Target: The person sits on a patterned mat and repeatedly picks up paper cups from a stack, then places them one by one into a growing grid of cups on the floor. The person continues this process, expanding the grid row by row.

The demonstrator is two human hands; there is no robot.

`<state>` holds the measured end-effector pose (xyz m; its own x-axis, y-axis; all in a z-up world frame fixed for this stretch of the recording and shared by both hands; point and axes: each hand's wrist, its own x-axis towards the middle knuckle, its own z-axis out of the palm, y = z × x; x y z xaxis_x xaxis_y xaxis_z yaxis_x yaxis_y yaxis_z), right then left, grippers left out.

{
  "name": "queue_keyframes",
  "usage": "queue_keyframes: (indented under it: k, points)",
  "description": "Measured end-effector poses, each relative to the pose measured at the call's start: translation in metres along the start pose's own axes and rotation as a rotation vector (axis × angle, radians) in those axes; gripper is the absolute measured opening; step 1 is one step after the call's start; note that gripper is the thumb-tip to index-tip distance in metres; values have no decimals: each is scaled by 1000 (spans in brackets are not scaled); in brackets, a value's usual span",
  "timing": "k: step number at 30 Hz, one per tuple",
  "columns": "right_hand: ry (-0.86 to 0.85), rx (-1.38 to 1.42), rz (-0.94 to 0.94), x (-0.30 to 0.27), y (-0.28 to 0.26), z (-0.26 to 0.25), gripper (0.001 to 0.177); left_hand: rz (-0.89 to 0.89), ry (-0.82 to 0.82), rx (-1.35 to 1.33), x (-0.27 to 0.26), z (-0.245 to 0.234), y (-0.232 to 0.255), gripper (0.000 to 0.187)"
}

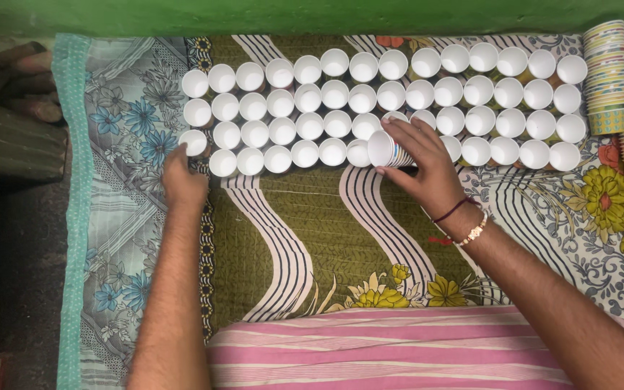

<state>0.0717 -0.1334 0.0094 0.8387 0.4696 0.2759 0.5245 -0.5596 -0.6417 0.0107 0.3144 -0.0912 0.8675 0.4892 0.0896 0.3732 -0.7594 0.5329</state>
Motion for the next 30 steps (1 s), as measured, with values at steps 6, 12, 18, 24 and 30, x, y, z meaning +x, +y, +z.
queue_keyframes:
  k: [6, 12, 18, 24, 30]
  points:
    - [-13, -11, 27, -5, 1, 1, 76, 13, -15, -50, -1, 17, -16, 66]
    - [-2, -10, 9, -4, 2, 0, 74, 0, -44, -18, -7, 6, 14, 70]
    - [1, 15, 6, -6, 2, -3, 75, -23, 9, 62, -25, -20, 78, 64]
    - [38, -24, 18, -8, 3, 0, 77, 204, 17, -326, -54, -1, 140, 50]
    - [38, 13, 16, -12, -5, -7, 76, 235, -213, -573, -92, 6, 211, 45]
